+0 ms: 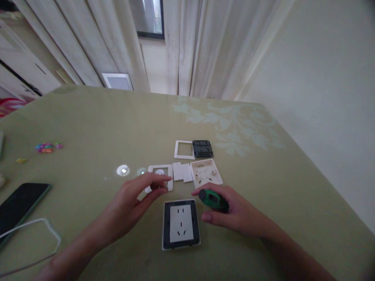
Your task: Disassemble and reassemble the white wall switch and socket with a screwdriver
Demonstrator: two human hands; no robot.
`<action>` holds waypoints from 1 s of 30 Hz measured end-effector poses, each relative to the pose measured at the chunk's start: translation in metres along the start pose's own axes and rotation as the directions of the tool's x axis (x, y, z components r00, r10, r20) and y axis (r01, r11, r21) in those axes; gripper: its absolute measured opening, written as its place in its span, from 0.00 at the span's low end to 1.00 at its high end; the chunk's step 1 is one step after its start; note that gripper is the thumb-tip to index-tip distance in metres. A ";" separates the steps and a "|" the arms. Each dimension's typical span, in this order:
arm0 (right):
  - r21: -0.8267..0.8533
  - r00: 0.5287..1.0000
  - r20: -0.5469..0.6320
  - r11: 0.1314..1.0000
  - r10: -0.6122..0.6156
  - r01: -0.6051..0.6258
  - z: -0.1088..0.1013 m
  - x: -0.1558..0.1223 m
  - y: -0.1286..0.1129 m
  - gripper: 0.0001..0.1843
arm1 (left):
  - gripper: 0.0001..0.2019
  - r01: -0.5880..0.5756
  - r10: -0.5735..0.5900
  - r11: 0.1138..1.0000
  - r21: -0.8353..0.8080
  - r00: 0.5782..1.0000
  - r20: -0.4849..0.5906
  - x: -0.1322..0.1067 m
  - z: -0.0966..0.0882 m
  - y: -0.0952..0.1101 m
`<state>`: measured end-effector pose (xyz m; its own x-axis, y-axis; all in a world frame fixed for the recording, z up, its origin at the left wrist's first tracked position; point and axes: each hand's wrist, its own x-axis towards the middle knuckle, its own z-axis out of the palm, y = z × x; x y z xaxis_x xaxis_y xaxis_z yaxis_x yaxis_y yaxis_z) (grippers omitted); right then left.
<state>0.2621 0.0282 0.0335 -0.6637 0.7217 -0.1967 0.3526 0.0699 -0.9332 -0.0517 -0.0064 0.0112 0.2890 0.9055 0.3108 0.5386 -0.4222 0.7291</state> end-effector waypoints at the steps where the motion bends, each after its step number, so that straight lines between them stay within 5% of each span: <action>1: 0.003 1.000 -0.010 1.000 -0.001 0.001 -0.001 0.000 0.001 0.27 | 0.07 -0.020 0.023 0.995 -0.099 0.999 0.023 -0.005 0.001 0.003; 9: 0.014 0.999 -0.040 1.000 0.028 -0.028 0.001 0.000 0.002 0.27 | 0.10 -0.022 0.092 0.930 -0.368 0.980 0.174 -0.032 0.012 -0.016; 30: 0.040 0.999 -0.028 0.999 0.025 -0.024 0.002 -0.001 -0.001 0.24 | 0.13 -0.114 0.184 0.966 -0.232 0.933 0.310 -0.035 0.007 -0.008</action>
<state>0.2611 0.0258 0.0345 -0.6358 0.7423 -0.2115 0.3416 0.0249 -0.9395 -0.0608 -0.0347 -0.0094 0.6142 0.7533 0.2352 0.3037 -0.5007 0.8106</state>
